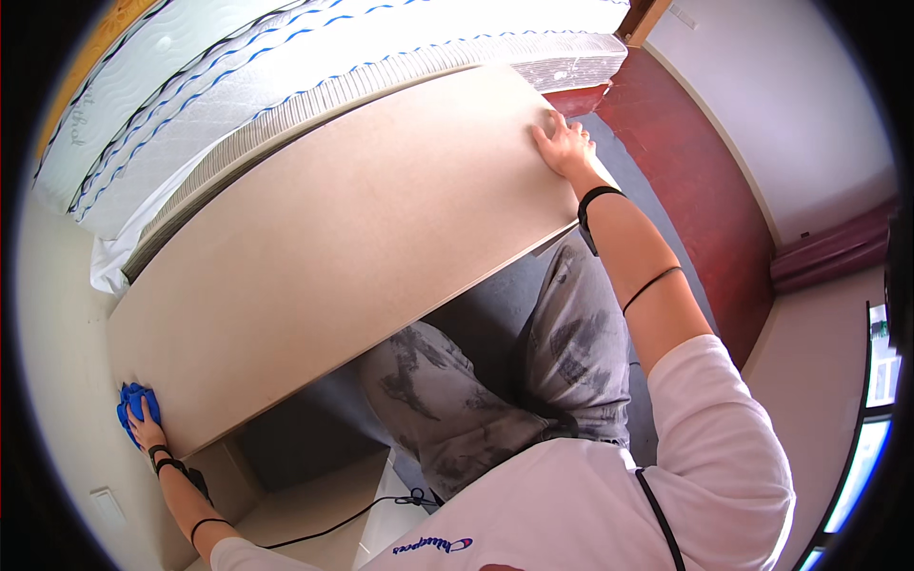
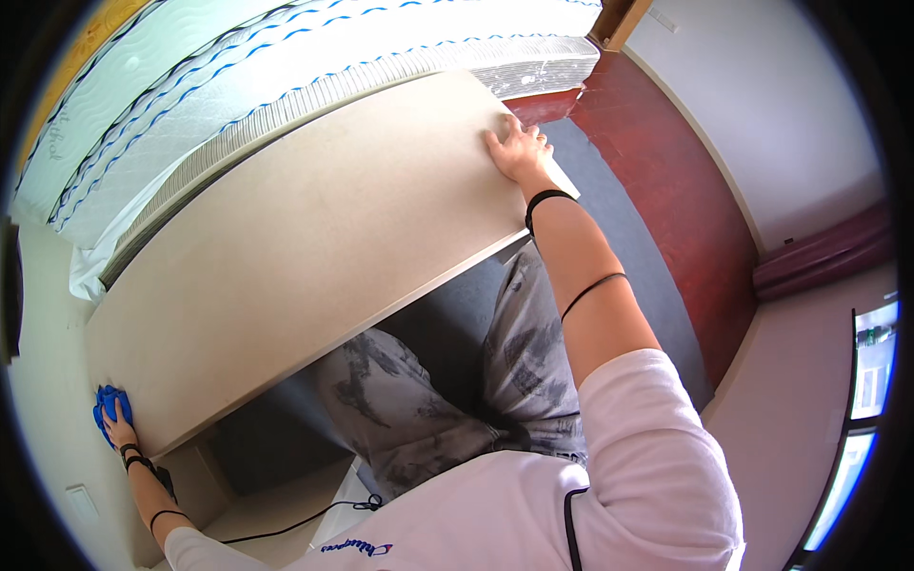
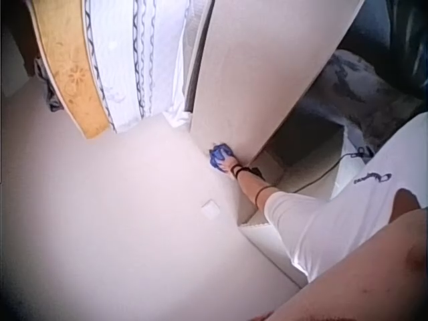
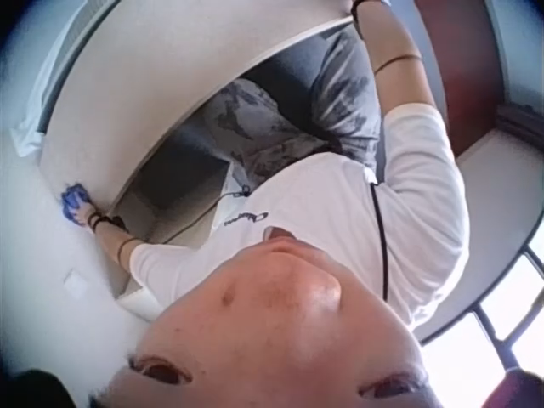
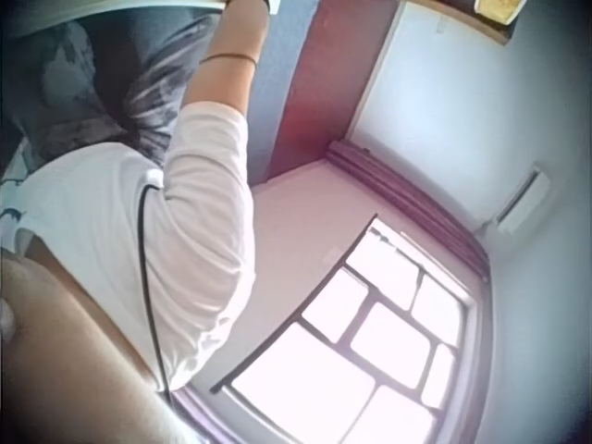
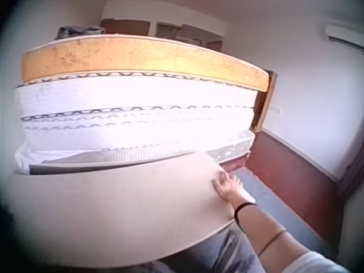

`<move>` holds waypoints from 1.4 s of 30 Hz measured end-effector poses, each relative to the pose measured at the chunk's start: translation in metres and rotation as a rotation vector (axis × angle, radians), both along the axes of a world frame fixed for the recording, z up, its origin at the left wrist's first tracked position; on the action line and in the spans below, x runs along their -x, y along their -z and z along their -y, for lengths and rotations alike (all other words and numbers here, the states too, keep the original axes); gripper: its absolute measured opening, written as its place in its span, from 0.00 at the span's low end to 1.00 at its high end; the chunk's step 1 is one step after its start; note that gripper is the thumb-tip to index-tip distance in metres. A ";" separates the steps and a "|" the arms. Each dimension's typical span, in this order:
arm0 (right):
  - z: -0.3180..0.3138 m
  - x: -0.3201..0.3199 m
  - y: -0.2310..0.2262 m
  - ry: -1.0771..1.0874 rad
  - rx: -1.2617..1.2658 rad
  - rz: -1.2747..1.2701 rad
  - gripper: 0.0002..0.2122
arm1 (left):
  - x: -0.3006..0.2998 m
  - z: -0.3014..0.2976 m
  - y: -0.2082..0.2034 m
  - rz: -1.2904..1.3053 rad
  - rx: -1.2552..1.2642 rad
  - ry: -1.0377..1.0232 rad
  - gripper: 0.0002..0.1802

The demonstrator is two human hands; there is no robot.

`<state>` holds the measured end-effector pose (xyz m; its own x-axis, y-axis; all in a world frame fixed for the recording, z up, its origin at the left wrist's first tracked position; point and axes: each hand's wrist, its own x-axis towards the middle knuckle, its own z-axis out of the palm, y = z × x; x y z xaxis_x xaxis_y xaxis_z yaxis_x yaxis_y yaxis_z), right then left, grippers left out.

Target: Cleaning a window sill, window panes, and furniture using a blue cloth.

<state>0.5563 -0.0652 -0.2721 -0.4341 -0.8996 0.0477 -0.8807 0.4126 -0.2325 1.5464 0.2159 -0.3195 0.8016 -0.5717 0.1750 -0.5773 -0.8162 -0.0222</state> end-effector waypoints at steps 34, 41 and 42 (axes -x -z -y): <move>-0.008 0.010 -0.003 0.020 0.065 0.146 0.36 | 0.515 0.303 -0.051 -0.085 -0.165 0.763 0.54; -0.007 0.009 -0.006 0.033 0.050 0.064 0.36 | 0.697 0.323 -0.068 -0.176 -0.181 1.028 0.55; -0.007 0.010 -0.006 0.030 0.053 0.049 0.36 | 0.714 0.324 -0.066 -0.179 -0.155 1.084 0.55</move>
<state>0.5466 -0.0578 -0.2661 -0.4640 -0.8828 0.0734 -0.8552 0.4247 -0.2971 0.8321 -0.1077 -0.2536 -0.1301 -0.9911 -0.0270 -0.9890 0.1278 0.0746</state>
